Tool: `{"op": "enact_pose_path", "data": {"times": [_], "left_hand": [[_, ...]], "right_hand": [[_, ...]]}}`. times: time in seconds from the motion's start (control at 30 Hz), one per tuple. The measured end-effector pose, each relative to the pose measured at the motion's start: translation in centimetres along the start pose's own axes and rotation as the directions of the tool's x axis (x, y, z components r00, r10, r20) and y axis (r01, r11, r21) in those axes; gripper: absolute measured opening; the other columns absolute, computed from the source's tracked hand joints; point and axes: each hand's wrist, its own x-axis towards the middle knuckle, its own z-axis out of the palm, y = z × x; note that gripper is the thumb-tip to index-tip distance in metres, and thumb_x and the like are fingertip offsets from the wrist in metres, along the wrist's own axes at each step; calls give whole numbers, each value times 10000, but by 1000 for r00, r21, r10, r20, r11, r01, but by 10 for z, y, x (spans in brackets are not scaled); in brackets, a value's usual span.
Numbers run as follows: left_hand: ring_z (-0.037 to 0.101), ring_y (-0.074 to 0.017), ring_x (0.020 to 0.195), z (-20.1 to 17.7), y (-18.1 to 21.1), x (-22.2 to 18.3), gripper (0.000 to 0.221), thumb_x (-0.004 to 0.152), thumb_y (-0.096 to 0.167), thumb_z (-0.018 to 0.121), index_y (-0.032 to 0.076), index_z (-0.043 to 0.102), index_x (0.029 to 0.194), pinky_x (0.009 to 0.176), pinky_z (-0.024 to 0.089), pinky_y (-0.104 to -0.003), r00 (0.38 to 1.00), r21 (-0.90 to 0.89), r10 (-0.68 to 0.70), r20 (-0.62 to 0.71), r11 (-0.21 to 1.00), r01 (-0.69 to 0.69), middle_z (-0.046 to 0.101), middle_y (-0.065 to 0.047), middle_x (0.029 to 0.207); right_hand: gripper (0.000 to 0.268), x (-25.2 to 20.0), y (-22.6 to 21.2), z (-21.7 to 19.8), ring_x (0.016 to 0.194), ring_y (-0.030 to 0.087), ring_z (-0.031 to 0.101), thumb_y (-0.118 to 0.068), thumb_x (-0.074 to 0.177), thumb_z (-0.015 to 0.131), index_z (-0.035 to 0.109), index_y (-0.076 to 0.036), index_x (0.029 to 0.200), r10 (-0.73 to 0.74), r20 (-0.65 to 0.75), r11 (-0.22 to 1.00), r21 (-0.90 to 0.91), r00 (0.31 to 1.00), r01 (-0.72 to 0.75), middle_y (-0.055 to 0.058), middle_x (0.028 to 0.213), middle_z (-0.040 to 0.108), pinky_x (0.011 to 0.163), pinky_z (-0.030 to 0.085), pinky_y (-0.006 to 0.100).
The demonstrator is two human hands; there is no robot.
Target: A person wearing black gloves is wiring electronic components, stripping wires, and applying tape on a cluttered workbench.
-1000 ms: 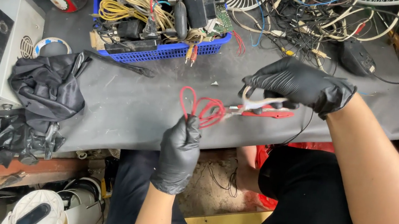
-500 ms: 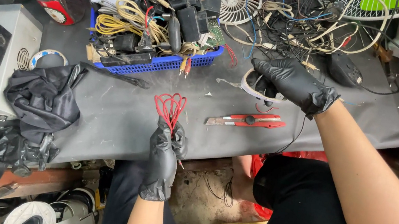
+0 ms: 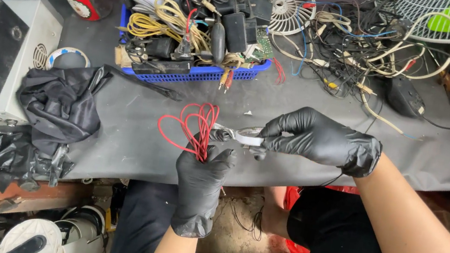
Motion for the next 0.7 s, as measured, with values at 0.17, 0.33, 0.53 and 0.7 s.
{"op": "enact_pose_path", "data": {"times": [0.17,0.33,0.53,0.7], "left_hand": [[483,-70,465,2,106,-17,324,691,-76,846,-20,719,984,469,482,-249,989,-292,-147,-35,947,130,529,-39,532],[538,-121,601,-6,127,-12,287,669,-158,838,-84,710,915,637,549,-318,967,-360,-244,-74,911,203,596,-154,586],[499,-97,703,-17,119,-11,269,688,-58,872,-50,743,923,679,565,-349,974,-198,-161,-161,972,128,648,-147,674],[572,-135,711,-23,111,-15,201,707,-21,844,-100,714,839,718,566,-332,951,-70,-268,-156,963,260,662,-206,672]], "right_hand": [[153,5,1,7,956,176,720,-83,796,784,821,-81,944,-125,69,991,-40,990,128,77,988,810,907,549,362],[166,10,0,13,970,184,744,-121,759,820,837,-110,924,-190,92,979,-60,978,196,62,968,814,932,538,358],[158,7,0,14,1014,264,725,-79,795,763,823,-80,941,-256,88,964,-52,963,261,126,981,815,935,512,457],[143,-1,-18,19,978,241,739,-93,788,770,833,-86,915,-271,94,959,-57,958,277,111,955,832,915,521,434]]}}
